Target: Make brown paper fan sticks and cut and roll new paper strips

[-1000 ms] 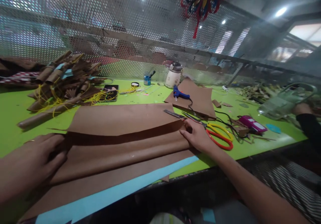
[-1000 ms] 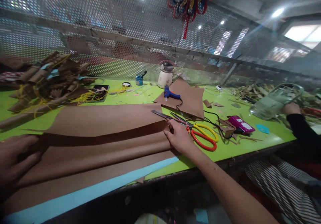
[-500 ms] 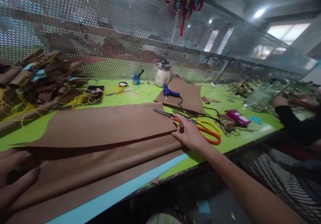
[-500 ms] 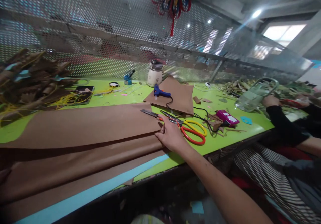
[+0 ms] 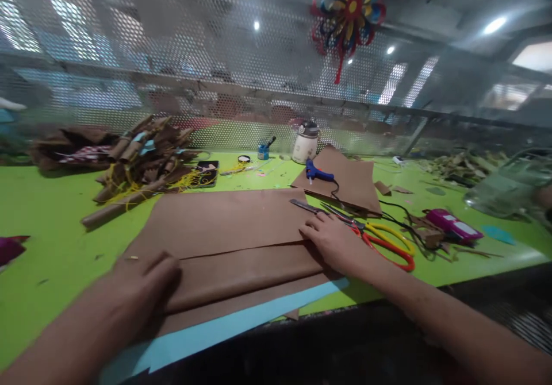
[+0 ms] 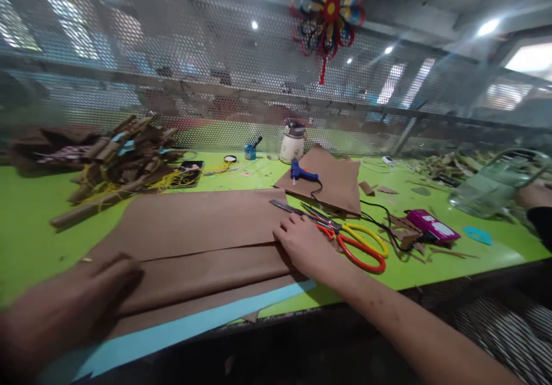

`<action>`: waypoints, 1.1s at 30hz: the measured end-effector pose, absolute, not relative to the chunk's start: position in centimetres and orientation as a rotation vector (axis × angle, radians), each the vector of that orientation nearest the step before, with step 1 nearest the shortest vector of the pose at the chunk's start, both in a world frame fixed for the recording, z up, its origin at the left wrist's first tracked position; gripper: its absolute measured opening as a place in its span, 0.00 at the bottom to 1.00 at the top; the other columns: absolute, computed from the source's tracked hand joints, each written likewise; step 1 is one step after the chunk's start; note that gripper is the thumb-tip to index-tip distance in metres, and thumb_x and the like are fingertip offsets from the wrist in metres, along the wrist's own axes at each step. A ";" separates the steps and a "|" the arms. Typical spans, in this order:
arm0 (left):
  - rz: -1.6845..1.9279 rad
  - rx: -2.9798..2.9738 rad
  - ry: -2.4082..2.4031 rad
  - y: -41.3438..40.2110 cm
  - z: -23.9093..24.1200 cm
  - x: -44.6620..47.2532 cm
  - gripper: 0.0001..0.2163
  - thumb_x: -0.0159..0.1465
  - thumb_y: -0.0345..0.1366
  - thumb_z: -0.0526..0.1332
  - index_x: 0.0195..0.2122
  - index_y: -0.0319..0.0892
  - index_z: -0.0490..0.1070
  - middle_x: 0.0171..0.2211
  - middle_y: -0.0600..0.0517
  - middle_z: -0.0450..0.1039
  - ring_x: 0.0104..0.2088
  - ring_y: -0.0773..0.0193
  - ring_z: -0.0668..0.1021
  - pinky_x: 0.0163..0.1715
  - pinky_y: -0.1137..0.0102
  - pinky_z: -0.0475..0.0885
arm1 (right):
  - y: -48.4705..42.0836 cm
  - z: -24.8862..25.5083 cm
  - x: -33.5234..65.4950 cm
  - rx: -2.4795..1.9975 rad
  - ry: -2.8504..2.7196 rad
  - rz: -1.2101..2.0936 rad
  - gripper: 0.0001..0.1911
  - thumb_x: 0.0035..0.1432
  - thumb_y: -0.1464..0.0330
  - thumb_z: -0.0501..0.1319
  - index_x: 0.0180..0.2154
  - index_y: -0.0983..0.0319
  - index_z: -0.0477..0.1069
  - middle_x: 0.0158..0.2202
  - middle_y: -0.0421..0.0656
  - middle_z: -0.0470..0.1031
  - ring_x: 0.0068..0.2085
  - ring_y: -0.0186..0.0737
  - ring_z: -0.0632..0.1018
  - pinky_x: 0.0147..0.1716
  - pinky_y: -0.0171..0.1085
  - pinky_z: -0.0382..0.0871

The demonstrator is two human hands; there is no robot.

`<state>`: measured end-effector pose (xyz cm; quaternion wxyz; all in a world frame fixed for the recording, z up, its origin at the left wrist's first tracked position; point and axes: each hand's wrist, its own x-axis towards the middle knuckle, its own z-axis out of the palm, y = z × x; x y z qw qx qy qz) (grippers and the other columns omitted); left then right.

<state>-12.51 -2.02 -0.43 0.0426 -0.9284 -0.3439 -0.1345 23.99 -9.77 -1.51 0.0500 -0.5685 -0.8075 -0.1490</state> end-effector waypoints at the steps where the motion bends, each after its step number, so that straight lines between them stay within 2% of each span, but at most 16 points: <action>1: -0.319 -2.827 -0.973 -2.8 -0.4 -11.6 0.10 0.60 0.30 0.50 0.29 0.44 0.70 0.28 0.50 0.69 0.25 0.61 0.69 0.26 0.67 0.63 | -9.2 -1.4 23.7 -1.711 -2.491 -0.473 0.09 0.55 0.78 0.55 0.36 0.63 0.72 0.35 0.49 0.72 0.39 0.47 0.68 0.39 0.44 0.63; 2: -0.287 -2.823 -0.916 -3.4 -0.4 -10.9 0.12 0.60 0.28 0.50 0.37 0.46 0.72 0.34 0.49 0.72 0.29 0.60 0.72 0.30 0.68 0.66 | -8.6 -1.3 23.5 -1.692 -2.504 -0.505 0.08 0.56 0.77 0.55 0.33 0.63 0.72 0.33 0.49 0.72 0.38 0.46 0.68 0.38 0.44 0.63; 4: -0.285 -2.838 -0.788 -4.1 -0.8 -10.0 0.19 0.61 0.27 0.50 0.50 0.49 0.69 0.46 0.48 0.73 0.41 0.57 0.74 0.38 0.66 0.69 | -7.3 -1.0 22.9 -1.652 -2.506 -0.546 0.08 0.56 0.77 0.56 0.29 0.63 0.72 0.31 0.48 0.72 0.37 0.45 0.69 0.37 0.42 0.63; 6: -0.313 -2.845 -0.737 -4.2 -1.5 -9.9 0.22 0.62 0.27 0.50 0.55 0.53 0.66 0.51 0.48 0.71 0.49 0.55 0.72 0.42 0.64 0.69 | -5.8 -0.1 22.5 -1.626 -2.481 -0.547 0.10 0.57 0.77 0.55 0.27 0.63 0.72 0.31 0.47 0.73 0.36 0.43 0.69 0.35 0.40 0.63; 12: -0.330 -2.948 -0.679 -3.4 -2.3 -10.4 0.23 0.63 0.30 0.51 0.57 0.57 0.63 0.57 0.50 0.67 0.55 0.53 0.70 0.48 0.61 0.69 | 0.8 4.7 23.3 -1.669 -2.261 -0.543 0.14 0.63 0.69 0.52 0.32 0.64 0.74 0.33 0.47 0.74 0.36 0.40 0.72 0.35 0.37 0.62; 16: -0.284 -2.982 -0.607 -3.4 -2.0 -10.3 0.23 0.63 0.30 0.52 0.59 0.57 0.60 0.59 0.50 0.64 0.57 0.52 0.68 0.50 0.58 0.68 | 6.3 7.5 25.7 -1.858 -1.993 -0.476 0.14 0.61 0.66 0.54 0.29 0.64 0.75 0.29 0.45 0.75 0.33 0.40 0.73 0.34 0.37 0.61; 19: -0.306 -2.968 -0.608 -3.4 -2.4 -10.4 0.24 0.63 0.30 0.52 0.60 0.57 0.60 0.59 0.50 0.64 0.57 0.51 0.68 0.50 0.57 0.69 | 10.3 8.5 27.5 -1.968 -1.815 -0.468 0.14 0.60 0.64 0.55 0.32 0.64 0.76 0.31 0.45 0.76 0.36 0.41 0.74 0.36 0.36 0.62; 23: -0.334 -2.967 -0.636 -3.3 -2.9 -10.6 0.23 0.63 0.31 0.52 0.60 0.57 0.60 0.58 0.50 0.65 0.57 0.51 0.68 0.50 0.57 0.68 | 14.0 7.8 28.8 -2.078 -1.720 -0.435 0.12 0.58 0.67 0.57 0.34 0.68 0.76 0.35 0.52 0.77 0.40 0.44 0.75 0.38 0.38 0.62; 25: -0.313 -2.985 -0.638 -3.3 -2.8 -10.6 0.24 0.64 0.31 0.52 0.60 0.57 0.59 0.59 0.50 0.64 0.57 0.51 0.67 0.52 0.56 0.67 | 14.6 6.8 28.9 -2.134 -1.669 -0.422 0.13 0.56 0.68 0.59 0.37 0.72 0.75 0.39 0.57 0.75 0.44 0.47 0.73 0.41 0.40 0.62; 28: -0.240 -3.036 -0.641 -3.2 -2.7 -10.6 0.24 0.64 0.31 0.51 0.61 0.55 0.57 0.60 0.49 0.62 0.59 0.51 0.65 0.54 0.54 0.65 | 13.9 5.5 28.3 -2.163 -1.596 -0.455 0.22 0.54 0.69 0.61 0.48 0.75 0.68 0.50 0.64 0.67 0.54 0.55 0.66 0.46 0.46 0.59; 31: -0.186 -3.091 -0.620 -3.1 -2.6 -10.6 0.24 0.65 0.31 0.50 0.62 0.53 0.55 0.62 0.47 0.59 0.61 0.50 0.62 0.56 0.52 0.62 | 10.7 5.0 27.3 -2.070 -1.598 -0.502 0.30 0.52 0.70 0.63 0.57 0.70 0.61 0.57 0.61 0.60 0.58 0.60 0.60 0.50 0.51 0.56; 33: -0.171 -3.119 -0.625 -3.2 -2.4 -10.5 0.24 0.65 0.31 0.50 0.62 0.52 0.55 0.62 0.47 0.58 0.61 0.51 0.61 0.57 0.52 0.61 | 7.1 4.9 26.9 -1.915 -1.676 -0.498 0.26 0.54 0.68 0.62 0.54 0.68 0.64 0.55 0.57 0.65 0.56 0.57 0.63 0.50 0.49 0.58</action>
